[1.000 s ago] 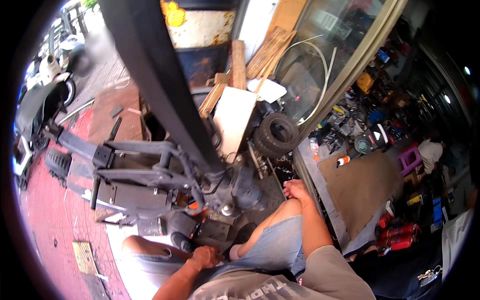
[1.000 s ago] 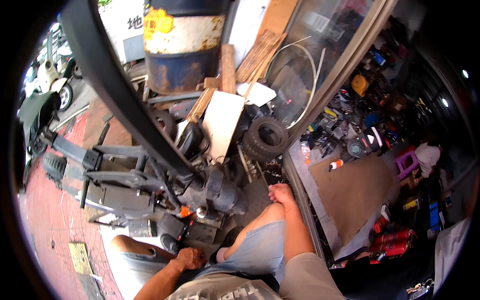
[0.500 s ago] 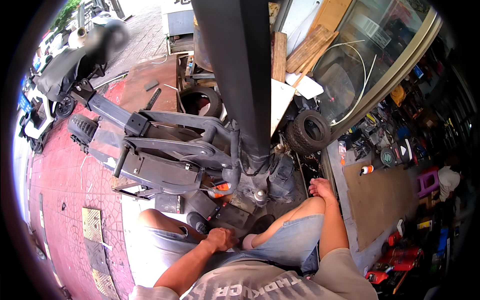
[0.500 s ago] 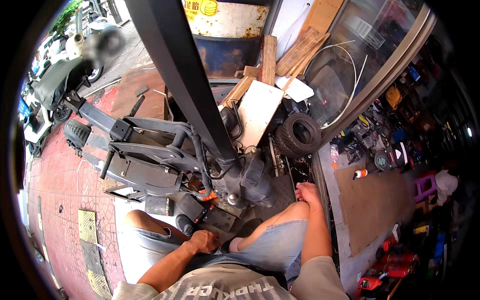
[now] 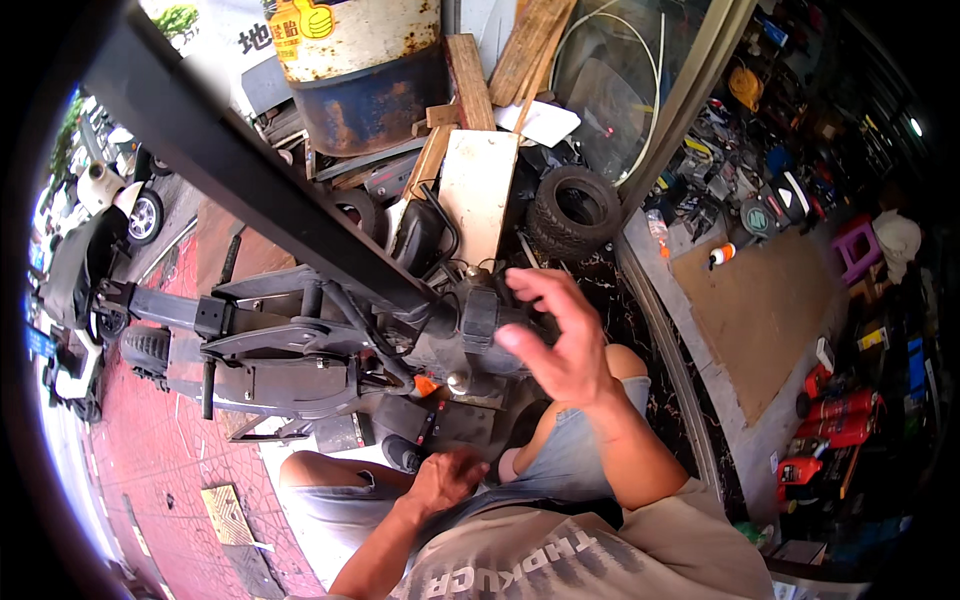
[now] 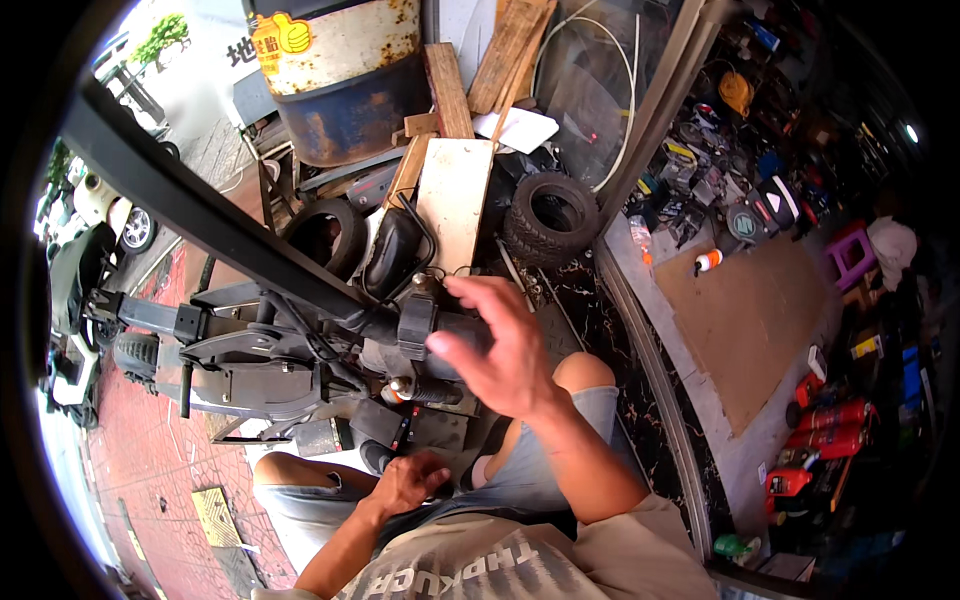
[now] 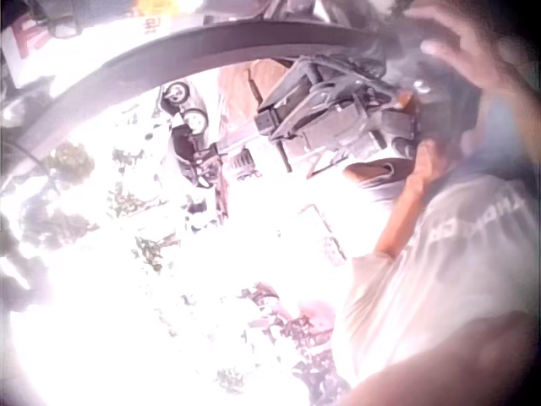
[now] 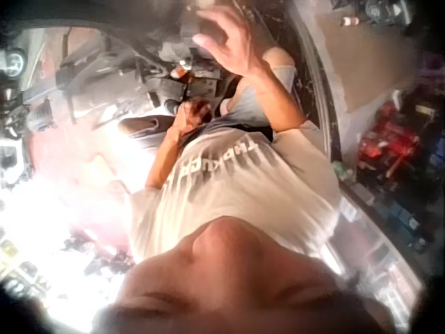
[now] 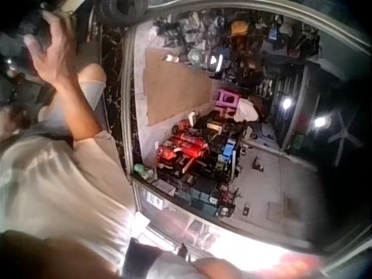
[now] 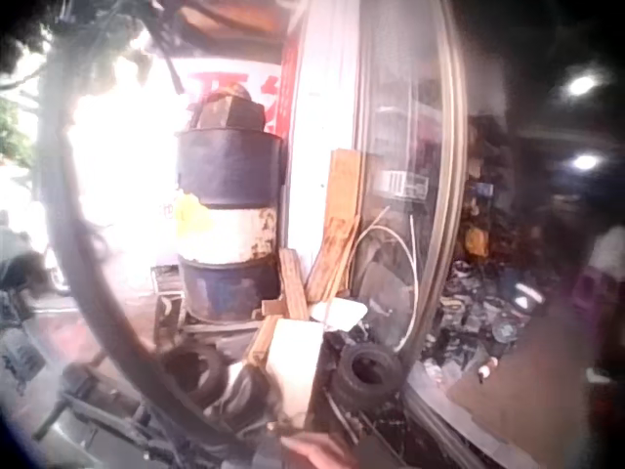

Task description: The person sits on the floor and uses red pliers to cut and remove zip ties securing wires on a scooter. They then use their hands to pull the wires and zip ties away from the scooter's frame.

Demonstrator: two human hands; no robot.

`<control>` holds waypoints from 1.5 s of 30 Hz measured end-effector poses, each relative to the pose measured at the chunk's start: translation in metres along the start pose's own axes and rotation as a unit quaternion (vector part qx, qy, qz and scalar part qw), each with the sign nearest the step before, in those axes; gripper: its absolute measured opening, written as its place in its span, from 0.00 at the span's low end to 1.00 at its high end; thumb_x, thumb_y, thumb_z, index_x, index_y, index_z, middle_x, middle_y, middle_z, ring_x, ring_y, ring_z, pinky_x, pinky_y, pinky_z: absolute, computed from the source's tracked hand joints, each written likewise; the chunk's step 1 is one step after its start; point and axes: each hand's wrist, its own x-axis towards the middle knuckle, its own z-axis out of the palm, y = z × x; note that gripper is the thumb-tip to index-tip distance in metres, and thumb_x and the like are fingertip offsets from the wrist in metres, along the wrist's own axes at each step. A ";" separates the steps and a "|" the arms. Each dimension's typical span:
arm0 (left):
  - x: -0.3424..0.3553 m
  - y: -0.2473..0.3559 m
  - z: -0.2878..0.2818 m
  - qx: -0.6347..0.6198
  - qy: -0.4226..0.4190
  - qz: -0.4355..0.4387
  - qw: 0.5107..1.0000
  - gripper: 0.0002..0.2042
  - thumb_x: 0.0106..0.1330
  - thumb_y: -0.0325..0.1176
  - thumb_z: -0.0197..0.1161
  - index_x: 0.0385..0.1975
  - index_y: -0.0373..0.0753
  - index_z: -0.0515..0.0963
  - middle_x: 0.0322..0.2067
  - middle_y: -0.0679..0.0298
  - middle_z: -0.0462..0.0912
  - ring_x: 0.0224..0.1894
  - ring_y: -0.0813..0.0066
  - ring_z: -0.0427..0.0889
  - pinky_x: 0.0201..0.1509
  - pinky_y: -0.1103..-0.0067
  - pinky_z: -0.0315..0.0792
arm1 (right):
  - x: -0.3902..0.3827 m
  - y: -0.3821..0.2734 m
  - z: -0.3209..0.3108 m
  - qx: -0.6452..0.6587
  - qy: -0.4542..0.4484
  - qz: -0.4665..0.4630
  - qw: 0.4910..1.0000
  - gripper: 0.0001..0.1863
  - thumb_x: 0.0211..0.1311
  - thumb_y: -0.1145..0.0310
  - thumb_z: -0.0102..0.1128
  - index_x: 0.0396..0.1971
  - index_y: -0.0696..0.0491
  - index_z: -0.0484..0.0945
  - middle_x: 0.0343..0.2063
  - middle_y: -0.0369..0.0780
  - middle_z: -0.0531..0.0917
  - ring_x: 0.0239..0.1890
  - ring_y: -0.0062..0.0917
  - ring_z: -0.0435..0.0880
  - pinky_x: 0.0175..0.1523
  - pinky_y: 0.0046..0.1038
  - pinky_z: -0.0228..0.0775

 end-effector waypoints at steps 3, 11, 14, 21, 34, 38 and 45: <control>-0.011 0.035 -0.015 -0.034 0.057 0.005 0.998 0.17 0.80 0.42 0.73 0.55 0.33 0.88 0.45 0.44 0.94 0.47 0.45 0.95 0.53 0.60 0.87 | 0.015 -0.016 0.002 -0.022 -0.013 -0.062 0.998 0.11 0.72 0.71 0.79 0.48 0.58 0.89 0.44 0.43 0.93 0.47 0.35 0.92 0.58 0.33 0.82; -0.038 0.054 -0.019 -0.122 0.121 -0.045 0.984 0.17 0.83 0.39 0.75 0.55 0.29 0.88 0.41 0.53 0.93 0.39 0.67 0.95 0.45 0.71 0.88 | -0.096 0.147 -0.128 -0.023 0.147 0.215 0.965 0.10 0.81 0.67 0.74 0.46 0.59 0.89 0.37 0.37 0.92 0.42 0.18 0.89 0.49 0.27 0.82; -0.039 0.057 -0.016 -0.070 0.121 -0.023 0.990 0.15 0.81 0.36 0.76 0.55 0.30 0.88 0.41 0.53 0.92 0.38 0.68 0.94 0.45 0.71 0.88 | -0.204 0.258 -0.158 -0.293 0.124 0.378 0.869 0.13 0.77 0.59 0.76 0.51 0.51 0.88 0.42 0.45 0.95 0.44 0.41 0.96 0.52 0.42 0.86; -0.070 0.134 -0.158 -0.100 0.486 0.189 0.848 0.22 0.87 0.38 0.64 0.72 0.31 0.77 0.60 0.49 0.86 0.57 0.62 0.88 0.61 0.65 0.83 | -0.542 0.302 -0.103 -0.162 -0.063 0.572 0.801 0.29 0.81 0.43 0.60 0.65 0.51 0.81 0.56 0.54 0.90 0.62 0.55 0.89 0.64 0.55 0.82; 0.006 0.248 -0.319 -0.303 0.458 0.281 0.787 0.34 0.80 0.59 0.73 0.70 0.34 0.77 0.43 0.54 0.92 0.42 0.61 0.92 0.55 0.61 0.86 | -0.553 0.232 -0.091 -0.416 0.013 0.609 0.675 0.30 0.89 0.39 0.44 0.60 0.53 0.76 0.55 0.50 0.86 0.62 0.53 0.87 0.69 0.50 0.79; 0.009 0.248 -0.314 -0.286 0.507 0.265 0.769 0.35 0.76 0.58 0.77 0.67 0.33 0.78 0.32 0.63 0.87 0.34 0.66 0.90 0.44 0.66 0.87 | -0.565 0.211 -0.089 -0.320 0.030 0.723 0.611 0.25 0.87 0.44 0.52 0.60 0.52 0.77 0.57 0.51 0.88 0.66 0.51 0.87 0.71 0.50 0.79; 0.015 0.244 -0.315 -0.273 0.510 0.286 0.764 0.32 0.77 0.57 0.76 0.64 0.33 0.80 0.31 0.63 0.85 0.31 0.69 0.89 0.38 0.71 0.85 | -0.550 0.211 -0.095 -0.356 0.020 0.766 0.535 0.25 0.85 0.44 0.56 0.59 0.52 0.81 0.56 0.53 0.90 0.64 0.51 0.90 0.68 0.51 0.81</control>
